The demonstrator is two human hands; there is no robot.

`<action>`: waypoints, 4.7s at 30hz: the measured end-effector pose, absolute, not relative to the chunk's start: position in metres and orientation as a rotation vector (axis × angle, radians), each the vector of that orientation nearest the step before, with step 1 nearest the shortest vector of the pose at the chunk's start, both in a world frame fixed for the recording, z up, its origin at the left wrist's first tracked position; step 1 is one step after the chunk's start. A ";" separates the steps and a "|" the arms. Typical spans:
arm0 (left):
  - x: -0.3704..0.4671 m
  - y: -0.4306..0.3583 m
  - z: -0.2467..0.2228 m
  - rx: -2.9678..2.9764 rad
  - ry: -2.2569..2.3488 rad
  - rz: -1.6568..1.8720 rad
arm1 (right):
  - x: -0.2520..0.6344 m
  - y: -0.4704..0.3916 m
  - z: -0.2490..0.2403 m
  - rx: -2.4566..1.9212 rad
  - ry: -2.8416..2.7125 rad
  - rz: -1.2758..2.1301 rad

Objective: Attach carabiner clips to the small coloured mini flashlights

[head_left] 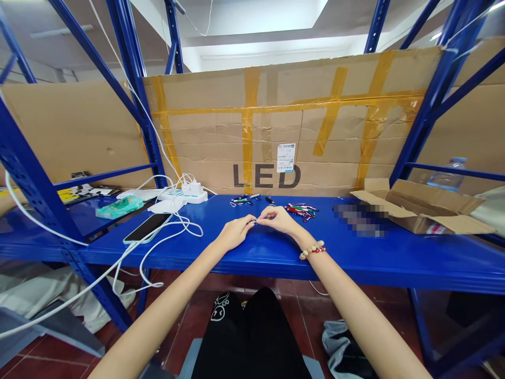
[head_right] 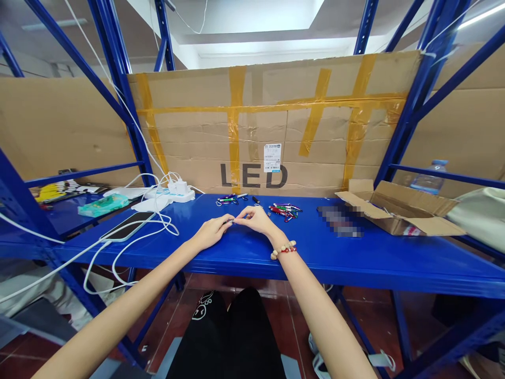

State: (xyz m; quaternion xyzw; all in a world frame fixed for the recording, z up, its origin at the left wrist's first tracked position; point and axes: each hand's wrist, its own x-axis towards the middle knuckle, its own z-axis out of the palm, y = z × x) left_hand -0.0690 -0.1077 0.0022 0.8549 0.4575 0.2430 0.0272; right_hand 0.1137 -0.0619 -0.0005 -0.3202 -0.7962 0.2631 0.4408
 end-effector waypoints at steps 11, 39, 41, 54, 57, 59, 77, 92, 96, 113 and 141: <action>-0.070 -0.108 0.001 2.659 1.324 0.782 | 0.113 -0.058 -0.003 -0.821 -2.008 0.787; -0.068 -0.107 0.001 2.575 1.312 0.877 | 0.111 -0.062 0.007 -0.699 -1.932 0.662; -0.068 -0.109 0.001 2.592 1.296 0.833 | 0.112 -0.062 0.006 -0.695 -1.956 0.649; -0.068 -0.112 0.002 2.648 1.371 0.690 | 0.115 -0.063 0.003 -0.781 -2.024 0.654; -0.068 -0.113 0.003 2.639 1.378 0.701 | 0.114 -0.065 0.004 -0.825 -2.009 0.687; -0.068 -0.113 0.004 2.632 1.380 0.715 | 0.113 -0.066 0.005 -0.861 -2.006 0.740; -0.065 -0.114 0.005 2.561 1.358 0.853 | 0.111 -0.072 0.011 -1.056 -1.924 1.137; -0.063 -0.116 0.005 2.560 1.474 0.861 | 0.109 -0.068 0.011 -0.923 -1.852 0.980; -0.063 -0.115 0.004 2.569 1.492 0.879 | 0.110 -0.065 0.009 -0.855 -1.848 0.926; -0.067 -0.111 0.002 2.625 1.357 0.720 | 0.115 -0.060 0.001 -0.762 -1.949 0.848; -0.067 -0.108 -0.001 2.620 1.392 0.701 | 0.111 -0.066 0.002 -0.898 -2.065 0.706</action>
